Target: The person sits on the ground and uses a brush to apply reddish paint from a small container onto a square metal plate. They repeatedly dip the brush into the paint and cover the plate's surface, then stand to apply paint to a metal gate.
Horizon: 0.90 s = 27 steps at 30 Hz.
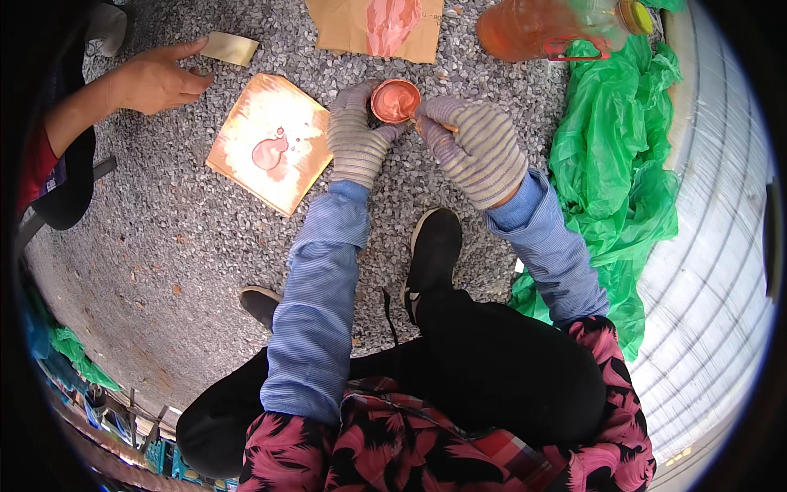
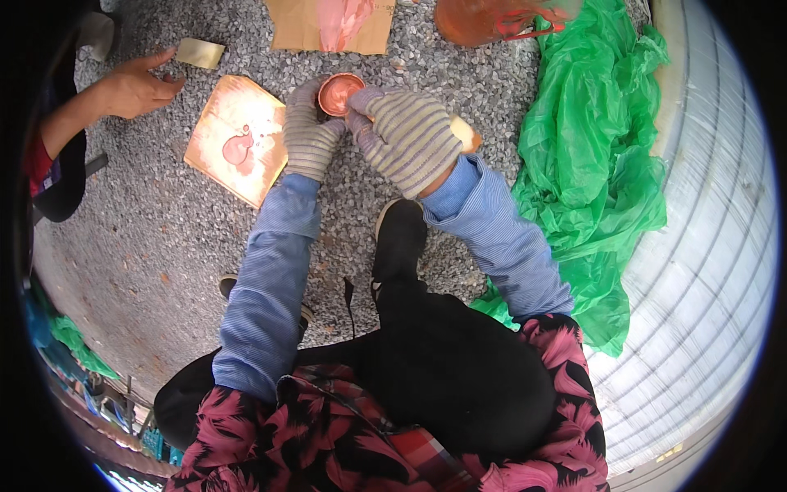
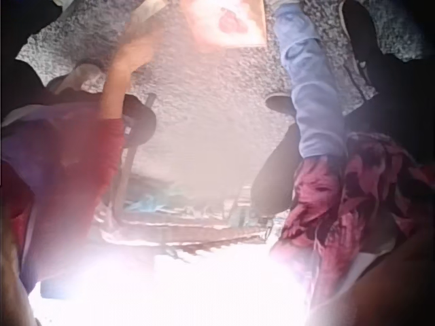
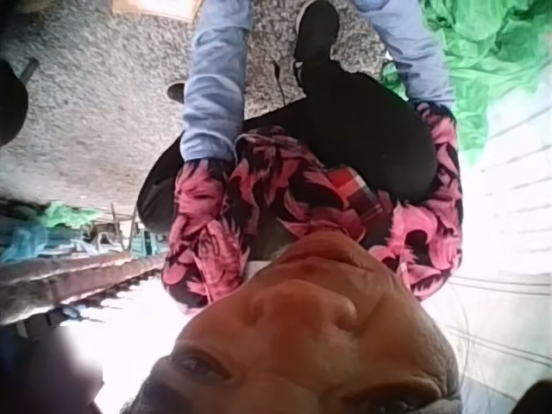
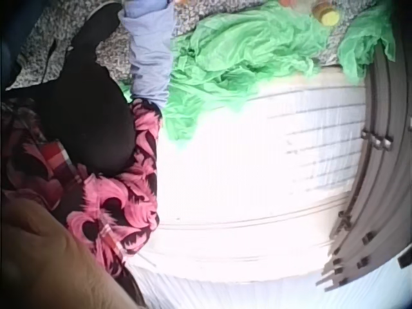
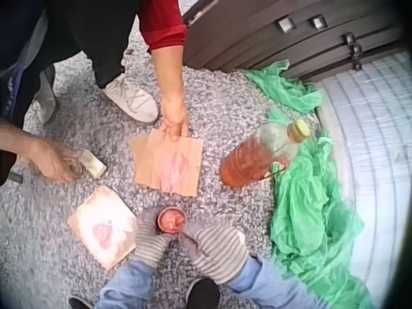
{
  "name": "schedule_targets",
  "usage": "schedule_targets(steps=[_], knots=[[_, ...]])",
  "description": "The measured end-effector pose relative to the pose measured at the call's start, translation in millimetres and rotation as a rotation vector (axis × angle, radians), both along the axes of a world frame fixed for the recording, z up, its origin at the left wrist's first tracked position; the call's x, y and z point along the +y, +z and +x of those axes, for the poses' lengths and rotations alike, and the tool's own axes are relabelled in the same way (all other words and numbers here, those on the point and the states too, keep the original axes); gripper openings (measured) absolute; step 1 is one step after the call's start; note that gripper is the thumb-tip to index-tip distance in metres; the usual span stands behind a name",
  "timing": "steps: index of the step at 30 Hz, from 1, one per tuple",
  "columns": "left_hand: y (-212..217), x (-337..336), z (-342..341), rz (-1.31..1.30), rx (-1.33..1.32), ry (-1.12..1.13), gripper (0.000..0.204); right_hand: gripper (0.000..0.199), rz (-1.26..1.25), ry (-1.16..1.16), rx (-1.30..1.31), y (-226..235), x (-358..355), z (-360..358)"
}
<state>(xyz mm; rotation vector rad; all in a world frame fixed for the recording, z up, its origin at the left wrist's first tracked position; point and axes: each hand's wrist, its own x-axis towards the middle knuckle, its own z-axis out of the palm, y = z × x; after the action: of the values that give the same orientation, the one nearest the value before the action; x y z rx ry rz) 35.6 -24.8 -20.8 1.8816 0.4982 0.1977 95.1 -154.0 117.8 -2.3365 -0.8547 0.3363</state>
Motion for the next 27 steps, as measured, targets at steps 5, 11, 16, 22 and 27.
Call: schedule_targets(steps=[5,11,16,22,27], knots=[[3,2,0,0.075,0.046,-0.003,0.064,0.018,0.135,0.057,-0.120,-2,18,12],[13,3,1,0.159,0.044,-0.064,0.060,0.018,-0.033,0.011,0.014,4,1,11],[6,3,-1,0.041,0.003,-0.004,0.062,0.019,0.047,0.070,-0.089,-2,16,14],[3,1,0,0.024,-0.014,0.011,0.064,0.018,0.087,0.001,-0.018,-8,0,2],[3,2,1,0.047,0.024,-0.015,0.065,0.018,0.036,0.061,-0.148,-7,11,19]])
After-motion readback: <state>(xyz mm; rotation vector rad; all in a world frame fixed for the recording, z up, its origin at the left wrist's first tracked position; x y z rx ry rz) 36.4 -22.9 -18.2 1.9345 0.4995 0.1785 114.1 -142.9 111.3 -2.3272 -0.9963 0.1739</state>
